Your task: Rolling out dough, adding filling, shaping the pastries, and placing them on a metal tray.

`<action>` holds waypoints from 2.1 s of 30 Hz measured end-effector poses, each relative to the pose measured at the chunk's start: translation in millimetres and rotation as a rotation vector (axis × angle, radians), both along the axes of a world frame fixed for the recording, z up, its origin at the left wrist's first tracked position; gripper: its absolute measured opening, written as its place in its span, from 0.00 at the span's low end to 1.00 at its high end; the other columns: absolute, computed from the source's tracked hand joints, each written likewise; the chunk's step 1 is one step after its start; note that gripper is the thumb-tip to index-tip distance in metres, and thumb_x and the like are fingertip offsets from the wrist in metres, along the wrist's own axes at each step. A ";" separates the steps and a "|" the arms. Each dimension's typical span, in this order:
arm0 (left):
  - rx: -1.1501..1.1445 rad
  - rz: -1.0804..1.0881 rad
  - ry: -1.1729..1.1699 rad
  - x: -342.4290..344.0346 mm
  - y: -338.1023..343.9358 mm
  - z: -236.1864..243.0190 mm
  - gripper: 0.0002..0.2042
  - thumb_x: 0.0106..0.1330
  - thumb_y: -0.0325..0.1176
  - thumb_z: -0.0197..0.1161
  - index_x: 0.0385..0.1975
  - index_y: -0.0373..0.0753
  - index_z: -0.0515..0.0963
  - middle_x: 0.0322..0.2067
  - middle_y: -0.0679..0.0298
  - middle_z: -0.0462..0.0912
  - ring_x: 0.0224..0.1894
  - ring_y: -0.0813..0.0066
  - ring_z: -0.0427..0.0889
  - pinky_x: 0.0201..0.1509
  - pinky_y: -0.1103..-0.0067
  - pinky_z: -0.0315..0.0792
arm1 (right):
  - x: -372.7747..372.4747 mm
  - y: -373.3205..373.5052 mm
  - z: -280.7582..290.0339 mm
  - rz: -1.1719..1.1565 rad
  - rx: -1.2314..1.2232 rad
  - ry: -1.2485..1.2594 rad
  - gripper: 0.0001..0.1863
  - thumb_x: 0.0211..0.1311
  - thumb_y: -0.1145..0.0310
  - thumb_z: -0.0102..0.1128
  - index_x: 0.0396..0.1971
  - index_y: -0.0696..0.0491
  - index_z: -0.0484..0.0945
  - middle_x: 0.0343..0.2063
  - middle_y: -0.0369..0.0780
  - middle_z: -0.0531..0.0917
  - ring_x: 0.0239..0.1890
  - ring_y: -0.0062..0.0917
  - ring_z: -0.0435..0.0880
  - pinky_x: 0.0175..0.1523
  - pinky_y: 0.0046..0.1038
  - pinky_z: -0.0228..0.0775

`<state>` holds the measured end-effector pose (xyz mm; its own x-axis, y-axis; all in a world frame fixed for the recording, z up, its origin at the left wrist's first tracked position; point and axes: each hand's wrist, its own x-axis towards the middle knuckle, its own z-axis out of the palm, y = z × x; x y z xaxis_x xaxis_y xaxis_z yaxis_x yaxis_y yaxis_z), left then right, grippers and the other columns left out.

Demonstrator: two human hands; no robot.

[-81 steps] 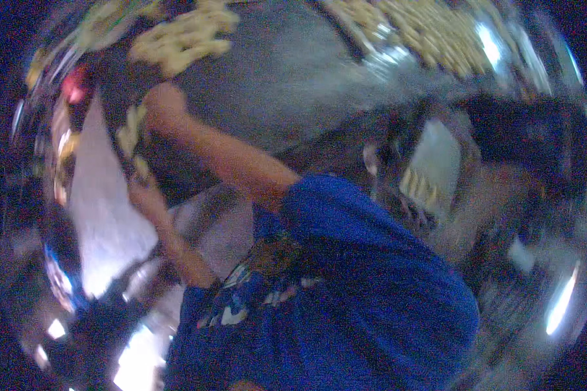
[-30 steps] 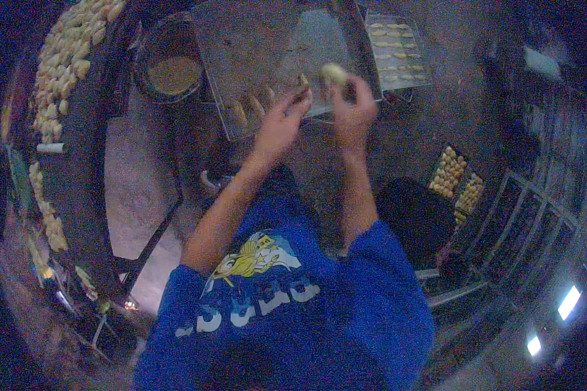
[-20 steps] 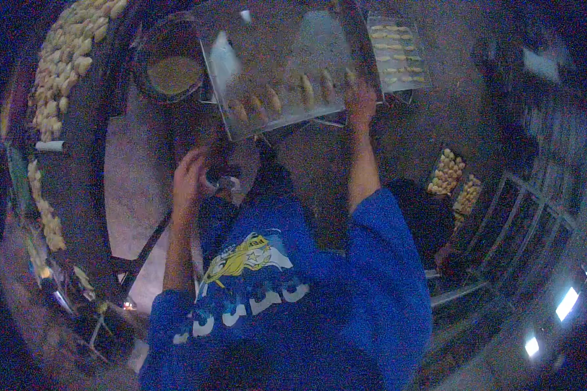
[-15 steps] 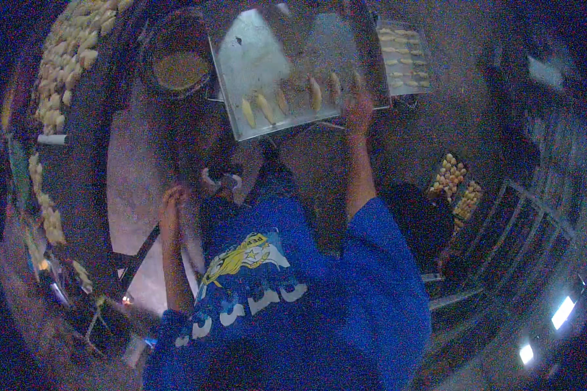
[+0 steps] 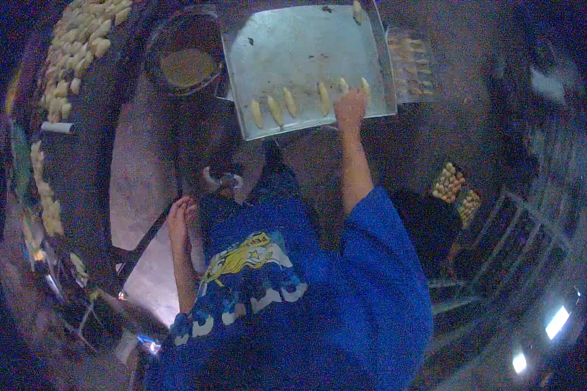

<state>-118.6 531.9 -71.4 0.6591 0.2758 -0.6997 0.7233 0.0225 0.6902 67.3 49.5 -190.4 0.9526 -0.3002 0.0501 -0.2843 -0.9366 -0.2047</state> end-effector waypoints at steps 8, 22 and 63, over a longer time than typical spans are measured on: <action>0.007 0.032 0.012 -3.7 6.6 -2.0 0.13 0.72 0.33 0.52 0.51 0.36 0.75 0.45 0.61 0.81 0.42 0.79 0.80 0.41 0.85 0.72 | 0.4 109.2 -20.5 0.210 0.204 -0.152 0.22 0.49 0.64 0.64 0.42 0.62 0.73 0.41 0.51 0.77 0.44 0.47 0.77 0.47 0.42 0.70; 0.108 0.104 -0.105 -16.6 16.3 37.8 0.12 0.69 0.31 0.55 0.49 0.34 0.76 0.45 0.60 0.80 0.45 0.75 0.79 0.49 0.79 0.73 | -11.3 90.7 -30.8 0.257 -0.046 0.007 0.25 0.51 0.56 0.65 0.43 0.59 0.76 0.40 0.52 0.79 0.46 0.47 0.76 0.53 0.44 0.68; 1.462 0.130 -0.007 -94.4 486.8 90.9 0.18 0.47 0.35 0.73 0.38 0.39 0.80 0.35 0.55 0.81 0.41 0.55 0.79 0.46 0.62 0.71 | -78.2 838.0 244.4 1.103 1.138 0.709 0.11 0.52 0.68 0.65 0.31 0.61 0.81 0.25 0.39 0.82 0.28 0.21 0.82 0.34 0.26 0.76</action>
<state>-212.9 1018.7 19.5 0.5765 0.7774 0.2514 0.7678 -0.6207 0.1588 -10.9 887.5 54.0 0.4590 0.8676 -0.1912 0.0172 -0.2239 -0.9745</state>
